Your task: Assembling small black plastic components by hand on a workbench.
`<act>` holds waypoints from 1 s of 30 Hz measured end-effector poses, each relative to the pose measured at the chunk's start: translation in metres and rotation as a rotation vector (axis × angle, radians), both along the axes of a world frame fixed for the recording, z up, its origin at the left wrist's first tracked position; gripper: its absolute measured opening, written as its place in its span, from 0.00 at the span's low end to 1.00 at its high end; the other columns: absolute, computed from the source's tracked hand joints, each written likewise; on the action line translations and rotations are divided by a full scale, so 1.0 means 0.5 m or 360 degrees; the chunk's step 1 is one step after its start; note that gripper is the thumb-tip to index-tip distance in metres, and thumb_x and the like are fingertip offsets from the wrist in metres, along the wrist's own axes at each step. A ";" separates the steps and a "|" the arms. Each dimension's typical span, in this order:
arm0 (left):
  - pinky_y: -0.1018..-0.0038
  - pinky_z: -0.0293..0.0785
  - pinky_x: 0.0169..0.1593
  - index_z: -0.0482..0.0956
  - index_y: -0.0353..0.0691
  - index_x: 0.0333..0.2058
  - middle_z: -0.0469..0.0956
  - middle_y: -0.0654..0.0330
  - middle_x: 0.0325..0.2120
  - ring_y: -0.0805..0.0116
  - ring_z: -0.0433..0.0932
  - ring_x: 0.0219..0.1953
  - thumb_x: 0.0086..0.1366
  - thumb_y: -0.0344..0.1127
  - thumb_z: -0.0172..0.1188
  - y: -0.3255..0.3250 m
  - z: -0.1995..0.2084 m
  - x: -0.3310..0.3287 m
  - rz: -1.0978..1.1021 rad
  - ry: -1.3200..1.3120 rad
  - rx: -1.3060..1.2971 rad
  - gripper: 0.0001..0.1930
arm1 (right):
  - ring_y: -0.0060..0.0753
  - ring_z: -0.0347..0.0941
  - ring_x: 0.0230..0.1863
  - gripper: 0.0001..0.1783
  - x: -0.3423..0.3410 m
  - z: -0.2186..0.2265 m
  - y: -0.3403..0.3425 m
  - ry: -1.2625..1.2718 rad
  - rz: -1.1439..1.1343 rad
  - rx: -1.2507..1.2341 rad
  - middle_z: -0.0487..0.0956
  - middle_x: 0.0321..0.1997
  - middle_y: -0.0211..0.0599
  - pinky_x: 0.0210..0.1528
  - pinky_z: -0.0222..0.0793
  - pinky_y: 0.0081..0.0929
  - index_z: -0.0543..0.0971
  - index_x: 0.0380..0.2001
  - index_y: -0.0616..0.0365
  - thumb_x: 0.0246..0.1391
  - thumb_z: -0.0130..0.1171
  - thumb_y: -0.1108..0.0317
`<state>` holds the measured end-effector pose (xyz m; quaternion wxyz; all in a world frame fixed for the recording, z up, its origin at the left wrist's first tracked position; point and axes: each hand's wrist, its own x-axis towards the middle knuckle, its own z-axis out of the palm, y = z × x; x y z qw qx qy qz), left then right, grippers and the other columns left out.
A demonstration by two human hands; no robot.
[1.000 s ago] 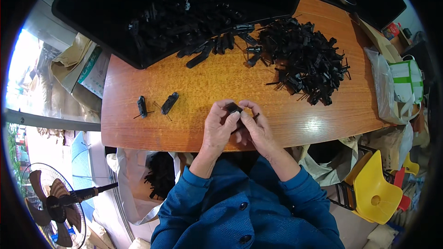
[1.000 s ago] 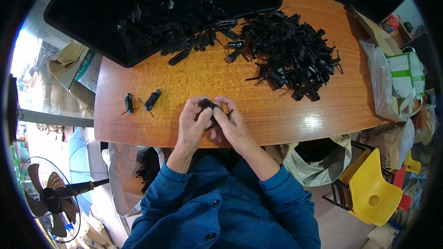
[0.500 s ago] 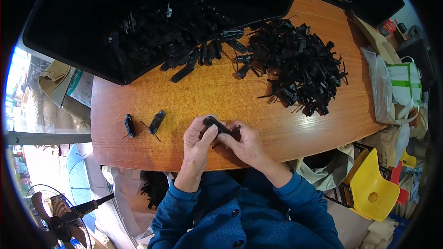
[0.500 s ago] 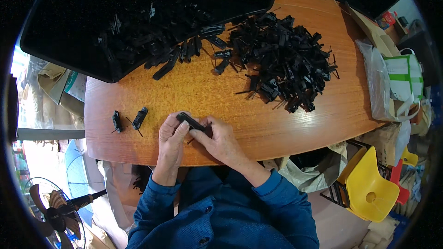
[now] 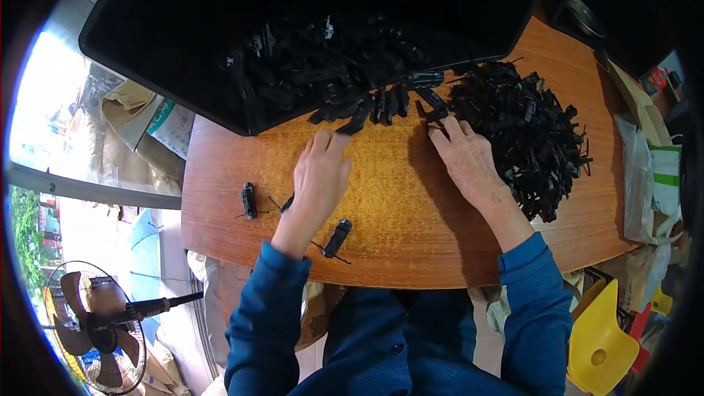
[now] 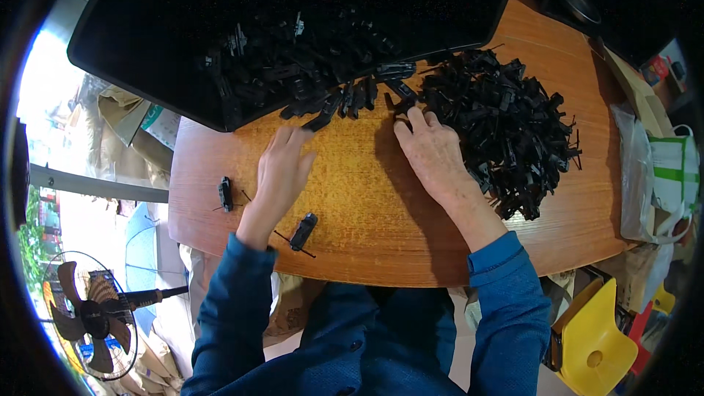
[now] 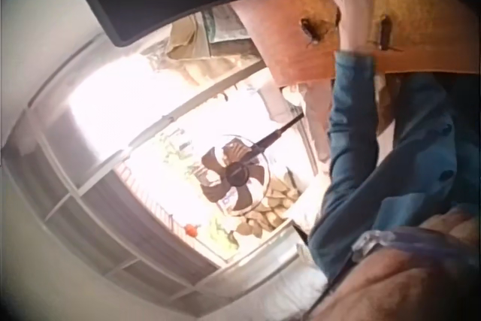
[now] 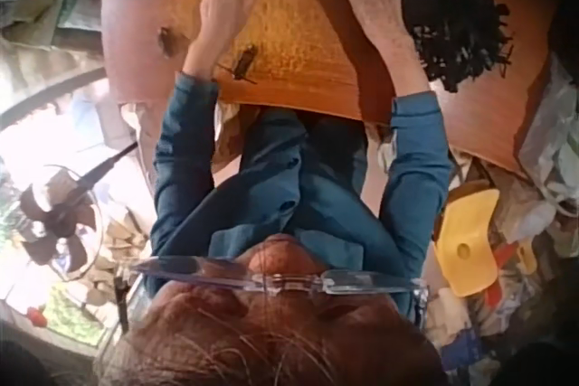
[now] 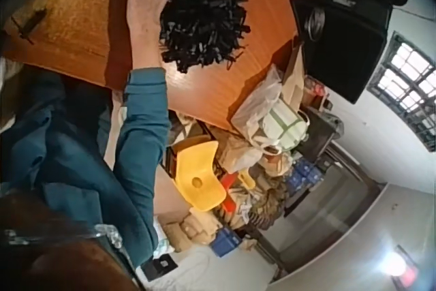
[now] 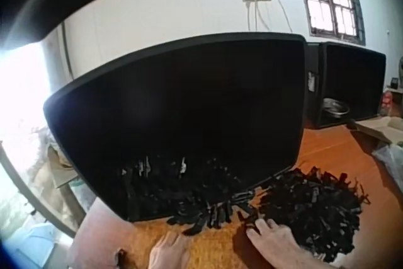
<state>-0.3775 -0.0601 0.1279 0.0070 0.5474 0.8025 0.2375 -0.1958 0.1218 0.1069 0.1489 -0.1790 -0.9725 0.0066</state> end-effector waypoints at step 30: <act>0.82 0.68 0.35 0.67 0.37 0.35 0.72 0.67 0.27 0.81 0.70 0.30 0.62 0.23 0.56 -0.062 -0.022 0.183 -0.0222 -0.1895 0.0563 0.07 | 0.36 0.69 0.32 0.09 0.078 0.068 -0.256 0.1059 -0.0010 -0.1165 0.70 0.31 0.40 0.35 0.65 0.27 0.71 0.32 0.64 0.48 0.60 0.78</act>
